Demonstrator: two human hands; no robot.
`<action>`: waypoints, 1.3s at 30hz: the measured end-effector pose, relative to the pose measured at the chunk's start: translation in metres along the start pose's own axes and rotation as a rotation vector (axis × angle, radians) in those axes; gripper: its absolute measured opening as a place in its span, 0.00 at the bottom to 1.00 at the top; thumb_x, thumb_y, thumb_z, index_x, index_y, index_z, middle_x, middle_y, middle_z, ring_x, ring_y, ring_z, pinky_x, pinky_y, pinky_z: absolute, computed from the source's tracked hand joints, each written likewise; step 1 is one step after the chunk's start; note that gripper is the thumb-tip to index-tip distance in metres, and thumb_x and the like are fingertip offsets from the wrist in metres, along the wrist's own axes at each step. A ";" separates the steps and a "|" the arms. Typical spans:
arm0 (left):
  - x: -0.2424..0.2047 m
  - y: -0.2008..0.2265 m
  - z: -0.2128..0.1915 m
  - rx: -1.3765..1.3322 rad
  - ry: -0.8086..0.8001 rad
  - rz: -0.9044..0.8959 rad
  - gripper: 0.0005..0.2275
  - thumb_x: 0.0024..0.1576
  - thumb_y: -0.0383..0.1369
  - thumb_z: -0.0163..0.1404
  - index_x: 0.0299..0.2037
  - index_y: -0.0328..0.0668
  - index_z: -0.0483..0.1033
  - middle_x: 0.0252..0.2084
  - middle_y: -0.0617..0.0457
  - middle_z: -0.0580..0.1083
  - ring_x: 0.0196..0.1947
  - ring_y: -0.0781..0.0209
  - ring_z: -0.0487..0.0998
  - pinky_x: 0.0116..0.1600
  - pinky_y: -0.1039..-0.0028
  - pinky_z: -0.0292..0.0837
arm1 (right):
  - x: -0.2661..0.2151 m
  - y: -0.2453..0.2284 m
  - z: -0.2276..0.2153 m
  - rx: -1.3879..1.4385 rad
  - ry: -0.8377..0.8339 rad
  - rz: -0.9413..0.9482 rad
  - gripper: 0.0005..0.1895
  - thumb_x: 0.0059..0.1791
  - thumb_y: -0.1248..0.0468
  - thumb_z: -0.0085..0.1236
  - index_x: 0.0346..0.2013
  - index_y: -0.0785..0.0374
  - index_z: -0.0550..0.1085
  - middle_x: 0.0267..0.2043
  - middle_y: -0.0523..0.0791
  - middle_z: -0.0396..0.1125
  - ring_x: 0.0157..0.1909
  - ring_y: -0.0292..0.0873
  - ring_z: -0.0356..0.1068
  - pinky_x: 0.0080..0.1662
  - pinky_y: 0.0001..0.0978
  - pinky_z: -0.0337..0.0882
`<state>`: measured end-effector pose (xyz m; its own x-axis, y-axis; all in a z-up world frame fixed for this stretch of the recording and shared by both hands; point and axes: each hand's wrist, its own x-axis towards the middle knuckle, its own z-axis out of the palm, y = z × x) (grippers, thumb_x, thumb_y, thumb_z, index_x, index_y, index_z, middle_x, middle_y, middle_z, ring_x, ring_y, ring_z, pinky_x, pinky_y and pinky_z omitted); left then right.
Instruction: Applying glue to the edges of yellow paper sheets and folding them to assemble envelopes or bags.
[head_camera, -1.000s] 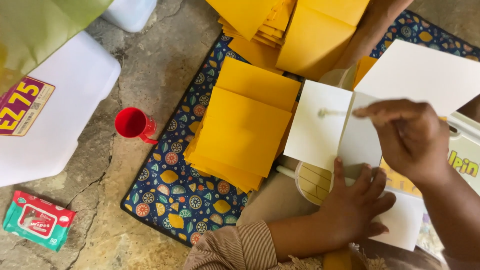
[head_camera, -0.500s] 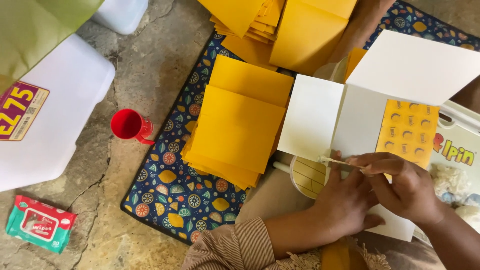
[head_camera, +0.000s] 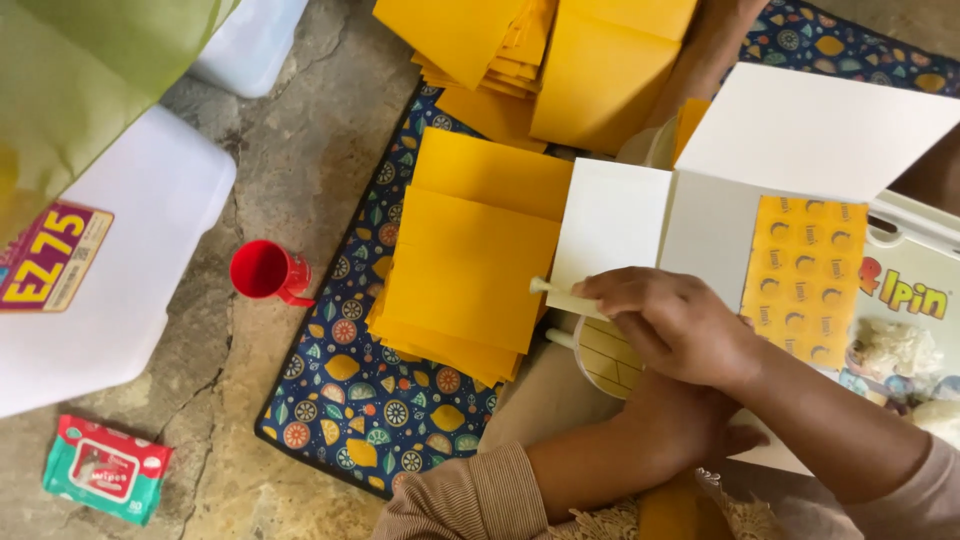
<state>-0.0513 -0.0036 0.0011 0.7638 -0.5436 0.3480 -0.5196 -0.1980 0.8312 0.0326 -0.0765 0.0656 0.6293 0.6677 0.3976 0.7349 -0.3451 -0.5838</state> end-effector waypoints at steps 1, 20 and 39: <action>0.003 0.003 -0.005 0.002 -0.012 0.006 0.23 0.53 0.39 0.50 0.55 0.30 0.73 0.52 0.36 0.75 0.47 0.35 0.73 0.53 0.54 0.66 | -0.009 0.001 -0.009 -0.003 0.012 0.004 0.16 0.45 0.75 0.60 0.41 0.58 0.66 0.52 0.44 0.76 0.51 0.47 0.80 0.45 0.35 0.80; 0.020 -0.017 0.013 1.010 -0.318 0.077 0.32 0.61 0.67 0.23 0.68 0.67 0.62 0.72 0.43 0.56 0.68 0.34 0.55 0.65 0.20 0.37 | -0.393 -0.049 -0.109 -1.067 0.920 0.690 0.13 0.53 0.88 0.62 0.45 0.77 0.69 0.57 0.65 0.69 0.59 0.64 0.72 0.56 0.51 0.73; 0.023 -0.009 0.016 1.022 -0.319 -0.031 0.32 0.59 0.67 0.28 0.66 0.64 0.63 0.73 0.45 0.55 0.70 0.34 0.50 0.69 0.24 0.28 | -0.404 -0.040 -0.083 -0.871 0.918 0.718 0.11 0.49 0.85 0.62 0.44 0.75 0.74 0.58 0.59 0.72 0.55 0.58 0.73 0.55 0.46 0.73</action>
